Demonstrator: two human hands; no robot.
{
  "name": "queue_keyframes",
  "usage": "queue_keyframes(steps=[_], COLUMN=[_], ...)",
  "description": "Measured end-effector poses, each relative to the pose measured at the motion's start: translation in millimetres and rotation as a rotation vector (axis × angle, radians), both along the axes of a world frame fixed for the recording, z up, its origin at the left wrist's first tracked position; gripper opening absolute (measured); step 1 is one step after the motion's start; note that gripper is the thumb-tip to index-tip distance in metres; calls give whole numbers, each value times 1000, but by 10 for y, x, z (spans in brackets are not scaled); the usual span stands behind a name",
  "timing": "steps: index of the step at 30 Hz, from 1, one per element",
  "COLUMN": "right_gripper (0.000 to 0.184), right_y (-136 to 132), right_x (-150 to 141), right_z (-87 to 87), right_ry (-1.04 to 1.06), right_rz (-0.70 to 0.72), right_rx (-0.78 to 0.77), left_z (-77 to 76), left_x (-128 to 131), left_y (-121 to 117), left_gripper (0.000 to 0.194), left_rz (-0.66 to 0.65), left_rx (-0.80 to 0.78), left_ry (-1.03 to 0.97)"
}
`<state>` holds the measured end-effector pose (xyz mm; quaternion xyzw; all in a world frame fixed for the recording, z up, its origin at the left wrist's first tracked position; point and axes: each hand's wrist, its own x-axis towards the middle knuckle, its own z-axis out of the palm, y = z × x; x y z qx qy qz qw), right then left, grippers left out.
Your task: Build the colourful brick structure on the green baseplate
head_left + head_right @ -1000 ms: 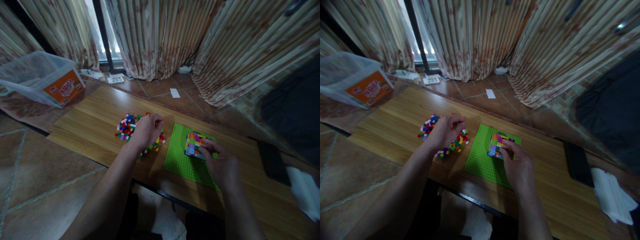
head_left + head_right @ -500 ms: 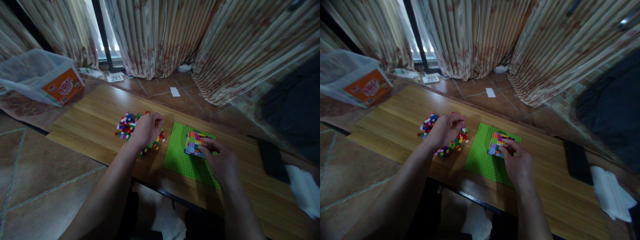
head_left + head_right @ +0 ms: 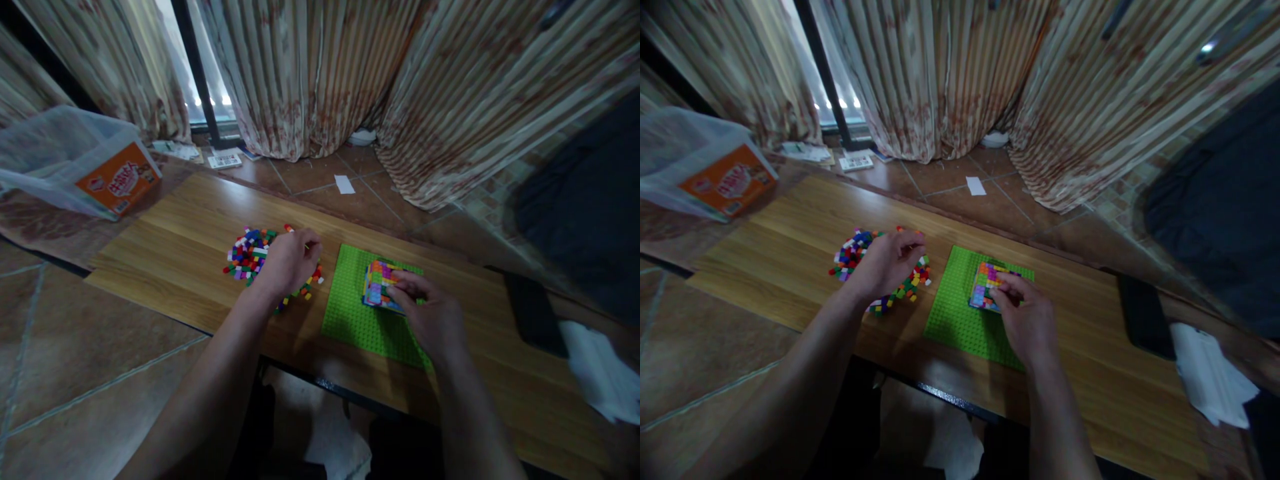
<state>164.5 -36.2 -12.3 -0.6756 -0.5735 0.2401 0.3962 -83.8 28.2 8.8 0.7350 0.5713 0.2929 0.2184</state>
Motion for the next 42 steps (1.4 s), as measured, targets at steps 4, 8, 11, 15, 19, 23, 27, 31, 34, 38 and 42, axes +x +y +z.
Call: queue_keyframes(steps=[4,8,11,15,19,23,27,31,34,38,42], right_gripper=[39,40,36,34,34,35,36,36,32,24,18], right_y=[-34,-52,-47,-34,-20,7,36,34,6,-44,-110], right_x=[64,115,112,86,68,55,32,46,90,93,-75], right_z=[22,7,-21,-58,-70,-54,-20,8,21,45,65], right_ry=[14,-71,-91,-69,-9,7,-36,-29,152,330,210], right_rz=[27,123,118,83,51,63,84,75,43,-166,-210], right_rx=[-16,12,47,56,37,-3,-33,-40,-31,113,289], left_z=[-12,-11,2,13,-6,-51,-85,-62,-19,23,27], left_x=[-5,-4,0,1,-3,-10,-16,-21,-36,-80,-142], left_y=[5,14,11,0,3,20,33,20,3,3,36], left_gripper=[20,20,21,21,21,20,19,19,20,21,21], left_rz=[4,-5,-1,1,-4,-10,-2,-14,-16,18,102], left_rx=[8,13,13,8,26,27,39,35,43,58,85], left_ry=[16,19,29,32,21,20,17,20,21,-28,-157])
